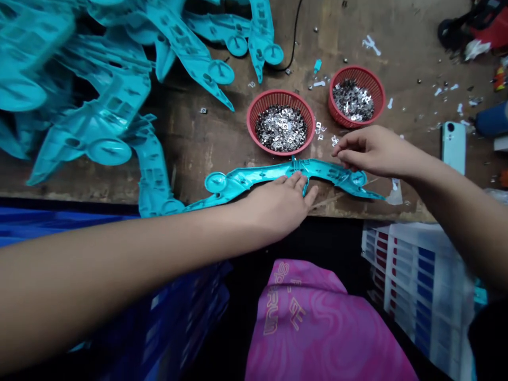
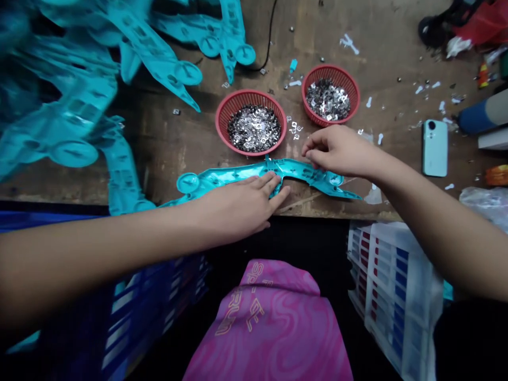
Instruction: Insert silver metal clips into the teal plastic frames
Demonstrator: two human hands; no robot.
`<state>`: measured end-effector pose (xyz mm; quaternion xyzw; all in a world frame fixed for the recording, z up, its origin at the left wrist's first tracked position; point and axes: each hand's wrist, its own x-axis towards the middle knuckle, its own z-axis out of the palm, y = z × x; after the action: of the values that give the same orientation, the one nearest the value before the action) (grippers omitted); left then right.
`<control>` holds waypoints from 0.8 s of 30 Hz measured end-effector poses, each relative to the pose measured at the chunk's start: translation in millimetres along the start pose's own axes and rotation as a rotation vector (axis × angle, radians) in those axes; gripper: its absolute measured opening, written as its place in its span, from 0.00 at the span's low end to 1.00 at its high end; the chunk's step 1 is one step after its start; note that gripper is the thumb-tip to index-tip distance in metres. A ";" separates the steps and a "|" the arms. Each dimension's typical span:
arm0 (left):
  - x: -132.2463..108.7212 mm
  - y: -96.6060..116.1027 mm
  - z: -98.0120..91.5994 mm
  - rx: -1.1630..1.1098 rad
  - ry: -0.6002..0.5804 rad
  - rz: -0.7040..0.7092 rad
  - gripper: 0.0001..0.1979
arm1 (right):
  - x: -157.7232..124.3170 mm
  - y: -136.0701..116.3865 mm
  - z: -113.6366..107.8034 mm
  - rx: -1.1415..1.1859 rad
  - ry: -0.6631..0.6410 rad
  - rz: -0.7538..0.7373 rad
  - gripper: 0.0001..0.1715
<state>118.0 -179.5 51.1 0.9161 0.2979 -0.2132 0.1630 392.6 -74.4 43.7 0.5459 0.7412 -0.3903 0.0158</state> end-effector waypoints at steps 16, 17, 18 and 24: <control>32.4 -11.4 22.9 -0.089 0.058 0.099 0.38 | 18.6 47.1 7.9 0.149 -0.058 -0.044 0.18; 32.7 -8.4 21.6 -0.089 0.063 0.084 0.38 | 20.3 50.4 9.7 0.150 -0.043 -0.033 0.19; 33.0 -5.2 20.3 -0.087 0.069 0.069 0.39 | 22.2 54.3 11.6 0.145 -0.018 -0.028 0.20; 35.6 3.2 22.3 -0.070 0.079 0.033 0.45 | 32.6 74.8 20.7 0.161 -0.007 -0.064 0.28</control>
<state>139.5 -174.4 15.1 0.9223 0.2962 -0.1637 0.1864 432.6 -53.3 -27.3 0.5202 0.7244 -0.4508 -0.0382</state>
